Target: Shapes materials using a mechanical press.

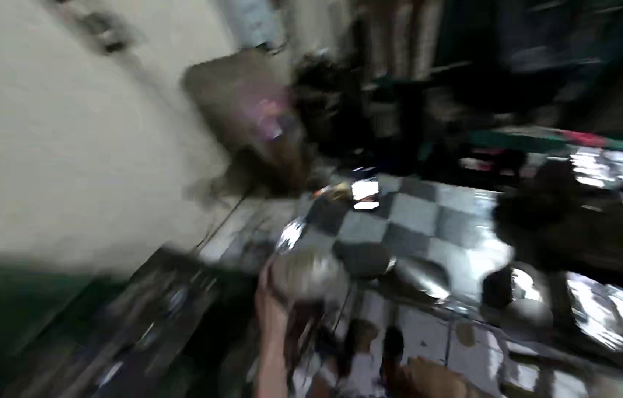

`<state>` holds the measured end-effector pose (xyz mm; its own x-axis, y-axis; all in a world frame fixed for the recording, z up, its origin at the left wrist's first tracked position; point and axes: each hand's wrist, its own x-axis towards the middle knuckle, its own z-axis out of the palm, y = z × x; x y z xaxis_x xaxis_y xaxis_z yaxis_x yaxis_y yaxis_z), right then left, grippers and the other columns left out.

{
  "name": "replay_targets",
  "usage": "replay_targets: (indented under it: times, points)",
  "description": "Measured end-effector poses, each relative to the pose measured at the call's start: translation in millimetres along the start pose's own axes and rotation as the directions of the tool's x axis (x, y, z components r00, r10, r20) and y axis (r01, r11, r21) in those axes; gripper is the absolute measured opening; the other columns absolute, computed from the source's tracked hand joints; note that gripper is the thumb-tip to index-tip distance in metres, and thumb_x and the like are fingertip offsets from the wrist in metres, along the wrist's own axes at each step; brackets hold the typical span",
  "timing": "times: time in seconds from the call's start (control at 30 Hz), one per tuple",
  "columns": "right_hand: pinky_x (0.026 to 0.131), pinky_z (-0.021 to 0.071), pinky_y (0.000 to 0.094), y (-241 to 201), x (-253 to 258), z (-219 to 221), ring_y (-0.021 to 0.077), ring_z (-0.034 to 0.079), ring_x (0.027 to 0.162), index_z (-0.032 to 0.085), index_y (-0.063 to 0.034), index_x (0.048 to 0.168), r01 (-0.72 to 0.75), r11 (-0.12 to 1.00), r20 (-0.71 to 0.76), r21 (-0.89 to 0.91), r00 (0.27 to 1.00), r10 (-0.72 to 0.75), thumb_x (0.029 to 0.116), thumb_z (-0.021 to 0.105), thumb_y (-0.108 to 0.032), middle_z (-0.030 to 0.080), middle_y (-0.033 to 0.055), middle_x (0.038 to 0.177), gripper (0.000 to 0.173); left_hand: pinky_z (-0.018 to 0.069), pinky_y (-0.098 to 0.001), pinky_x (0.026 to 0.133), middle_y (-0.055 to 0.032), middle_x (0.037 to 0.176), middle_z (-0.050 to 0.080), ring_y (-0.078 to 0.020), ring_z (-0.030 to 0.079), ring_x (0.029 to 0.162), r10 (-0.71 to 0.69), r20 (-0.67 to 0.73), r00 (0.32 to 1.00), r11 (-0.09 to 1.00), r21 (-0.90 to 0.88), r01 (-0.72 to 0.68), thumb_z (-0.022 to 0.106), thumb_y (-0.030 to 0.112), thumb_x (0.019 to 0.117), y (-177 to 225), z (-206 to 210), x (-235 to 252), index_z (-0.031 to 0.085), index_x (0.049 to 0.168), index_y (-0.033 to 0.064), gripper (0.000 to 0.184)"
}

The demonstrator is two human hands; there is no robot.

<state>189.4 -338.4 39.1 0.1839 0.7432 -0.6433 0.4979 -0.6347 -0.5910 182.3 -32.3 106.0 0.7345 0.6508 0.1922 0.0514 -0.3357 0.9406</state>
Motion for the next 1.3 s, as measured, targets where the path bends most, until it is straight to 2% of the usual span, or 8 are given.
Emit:
replay_targets:
  times: [0.23, 0.33, 0.5, 0.6, 0.77, 0.93, 1.13, 1.3]
  points:
    - [0.095, 0.0524, 0.0654, -49, 62, -18, 0.0408, 0.071, 0.109, 0.066, -0.0220, 0.138, 0.012, 0.991, 0.084, -0.135, 0.996, -0.001, 0.1069, 0.051, -0.040, 0.074, 0.0174, 0.119, 0.039, 0.0394, -0.0469, 0.117, -0.0231, 0.149, 0.052, -0.0296, 0.050, 0.139, -0.098, -0.193, 0.976, 0.991, 0.071, 0.114, 0.025, 0.023, 0.1136, -12, -87, 122, 0.041, 0.153, -0.0011, 0.048]
    - [0.099, 0.0504, 0.0646, -80, 87, -25, 0.0412, 0.069, 0.113, 0.066, -0.0195, 0.137, -0.027, 0.981, 0.119, -0.192, 0.992, 0.051, 0.1073, 0.052, -0.036, 0.073, 0.0182, 0.121, 0.037, 0.0339, -0.0673, 0.111, -0.0222, 0.114, 0.070, -0.0393, 0.063, 0.117, -0.162, -0.179, 0.970, 0.866, 0.445, 0.227, 0.031, 0.042, 0.1121, -5, -124, 81, 0.066, 0.123, 0.0013, 0.055]
    - [0.101, 0.0481, 0.0664, -140, 144, -30, 0.0442, 0.066, 0.118, 0.064, -0.0172, 0.139, 0.027, 0.935, 0.211, -0.355, 0.976, 0.052, 0.1047, 0.056, -0.025, 0.070, 0.0211, 0.126, 0.036, 0.0218, -0.0705, 0.117, -0.0207, 0.137, 0.061, -0.0423, 0.055, 0.130, -0.349, -0.275, 0.896, 0.532, 0.729, 0.431, 0.054, 0.046, 0.1050, -123, -197, 33, 0.064, 0.137, 0.0080, 0.050]
    - [0.088, 0.0533, 0.0668, -198, 165, -32, 0.0489, 0.069, 0.103, 0.063, -0.0192, 0.141, 0.147, 0.856, 0.045, -0.496, 0.989, -0.144, 0.1011, 0.058, -0.015, 0.072, 0.0249, 0.116, 0.040, 0.0275, -0.0709, 0.113, -0.0201, 0.122, 0.070, -0.0419, 0.063, 0.120, -0.490, -0.213, 0.845, 0.482, 0.742, 0.466, 0.056, 0.028, 0.1063, -74, -257, -3, 0.070, 0.128, 0.0117, 0.031]
    - [0.074, 0.0616, 0.0549, -272, 255, -64, 0.0460, 0.073, 0.098, 0.070, -0.0200, 0.132, 0.486, 0.481, -0.214, -0.729, 0.506, -0.835, 0.0901, 0.069, 0.000, 0.070, 0.0266, 0.120, 0.046, 0.0204, -0.0640, 0.120, -0.0069, 0.162, 0.041, -0.0330, 0.039, 0.147, -0.608, 0.050, 0.792, 0.526, 0.772, 0.355, 0.058, 0.027, 0.1048, -131, -360, -63, 0.076, 0.117, 0.0101, 0.027]
    - [0.108, 0.0451, 0.0600, -344, 330, -66, 0.0512, 0.047, 0.138, 0.049, -0.0208, 0.154, 0.339, 0.544, -0.041, -0.767, 0.820, -0.570, 0.0988, 0.058, 0.003, 0.047, 0.0315, 0.151, 0.061, 0.0420, -0.0647, 0.105, -0.0175, 0.113, 0.073, -0.0373, 0.068, 0.110, -0.235, -0.115, 0.965, 0.647, 0.723, 0.243, 0.061, 0.025, 0.1000, -99, -300, -121, 0.075, 0.110, 0.0037, 0.028]
    - [0.116, 0.0247, 0.0703, -448, 342, 62, 0.0557, 0.038, 0.142, 0.042, 0.0021, 0.153, 0.403, 0.669, 0.018, -0.624, 0.864, -0.503, 0.1046, 0.051, -0.012, 0.041, 0.0411, 0.149, 0.052, 0.0530, -0.0493, 0.102, -0.0138, 0.122, 0.071, -0.0275, 0.068, 0.114, -0.576, 0.317, 0.754, 0.813, 0.321, 0.486, 0.066, 0.030, 0.0984, -101, -176, -197, 0.068, 0.128, 0.0080, 0.037]
    - [0.088, 0.0532, 0.0658, -420, 289, -61, 0.0452, 0.066, 0.111, 0.060, -0.0100, 0.139, 0.481, 0.627, 0.329, -0.613, 0.877, -0.351, 0.0979, 0.064, -0.015, 0.066, 0.0245, 0.125, 0.042, 0.0462, -0.0405, 0.109, -0.0162, 0.130, 0.065, -0.0205, 0.060, 0.122, -0.354, 0.597, 0.720, 0.840, -0.135, 0.525, 0.063, 0.013, 0.0961, -132, -164, -216, 0.063, 0.129, -0.0034, 0.037]
